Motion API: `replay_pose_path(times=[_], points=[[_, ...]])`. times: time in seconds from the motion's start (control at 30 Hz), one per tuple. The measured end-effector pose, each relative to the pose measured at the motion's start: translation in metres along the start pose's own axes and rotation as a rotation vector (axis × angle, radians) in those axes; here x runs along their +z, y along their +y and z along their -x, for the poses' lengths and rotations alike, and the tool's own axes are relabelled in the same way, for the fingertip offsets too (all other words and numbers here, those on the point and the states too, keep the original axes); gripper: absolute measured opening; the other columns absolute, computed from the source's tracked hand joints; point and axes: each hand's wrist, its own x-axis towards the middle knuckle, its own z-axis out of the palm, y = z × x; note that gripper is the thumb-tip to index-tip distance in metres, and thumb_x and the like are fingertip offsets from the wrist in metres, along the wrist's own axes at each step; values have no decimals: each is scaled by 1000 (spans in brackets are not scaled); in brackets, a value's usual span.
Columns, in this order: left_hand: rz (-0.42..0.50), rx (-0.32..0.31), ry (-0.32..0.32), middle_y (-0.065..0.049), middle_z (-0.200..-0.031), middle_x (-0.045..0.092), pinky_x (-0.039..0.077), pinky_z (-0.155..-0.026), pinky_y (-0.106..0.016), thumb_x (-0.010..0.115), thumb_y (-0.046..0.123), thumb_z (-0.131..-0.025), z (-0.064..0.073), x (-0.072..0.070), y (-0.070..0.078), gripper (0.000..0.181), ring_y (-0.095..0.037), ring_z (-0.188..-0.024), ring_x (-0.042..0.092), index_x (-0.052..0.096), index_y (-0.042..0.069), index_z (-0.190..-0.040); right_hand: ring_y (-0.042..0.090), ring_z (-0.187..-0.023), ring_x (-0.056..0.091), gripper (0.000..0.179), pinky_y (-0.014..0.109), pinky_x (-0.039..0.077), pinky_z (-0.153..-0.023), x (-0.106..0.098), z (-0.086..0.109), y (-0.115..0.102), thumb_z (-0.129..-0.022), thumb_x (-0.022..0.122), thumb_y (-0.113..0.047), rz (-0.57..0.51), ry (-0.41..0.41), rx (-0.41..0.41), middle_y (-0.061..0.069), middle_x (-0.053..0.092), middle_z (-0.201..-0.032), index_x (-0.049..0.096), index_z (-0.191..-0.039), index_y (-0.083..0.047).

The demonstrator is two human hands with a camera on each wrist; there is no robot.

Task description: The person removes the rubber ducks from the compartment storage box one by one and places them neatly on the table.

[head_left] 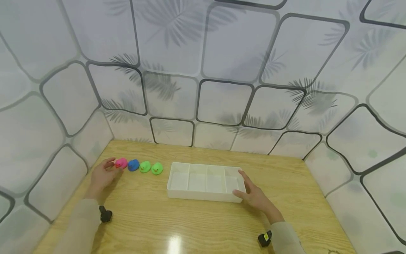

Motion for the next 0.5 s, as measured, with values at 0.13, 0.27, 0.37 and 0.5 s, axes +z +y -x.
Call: replay_pose_path(times=[0.13,0.27,0.37,0.5], points=[[4,-4,10,-41,-150,48,46,-76,-11,65,29,-104,3,-7,5,66,-53,-132,58,43,-6,-154,55,-154,29,92,73,29,-121,0,-2,1,-101,68,-52,6,-3,-6,28,20,-172,10,-170,-34],[-27,80,92,-39,-147,53,57,-92,-41,63,31,-105,7,-11,24,60,-55,-126,60,50,-6,-149,54,-153,33,94,71,31,-121,-3,-2,1,-99,67,-58,53,-8,-10,30,24,-170,10,-170,-36],[-58,172,122,-38,-147,54,53,-100,-64,62,36,-106,9,-11,47,60,-55,-128,58,51,-5,-148,53,-151,37,97,69,34,-120,-8,-2,-2,-97,67,-62,104,-20,-7,30,30,-168,10,-170,-36],[-133,250,55,-37,-154,47,41,-110,-73,55,45,-108,13,-2,84,66,-57,-140,46,46,-4,-153,56,-149,38,99,73,35,-117,-15,-4,-14,-96,68,-63,130,-7,-8,28,32,-168,14,-171,-29]])
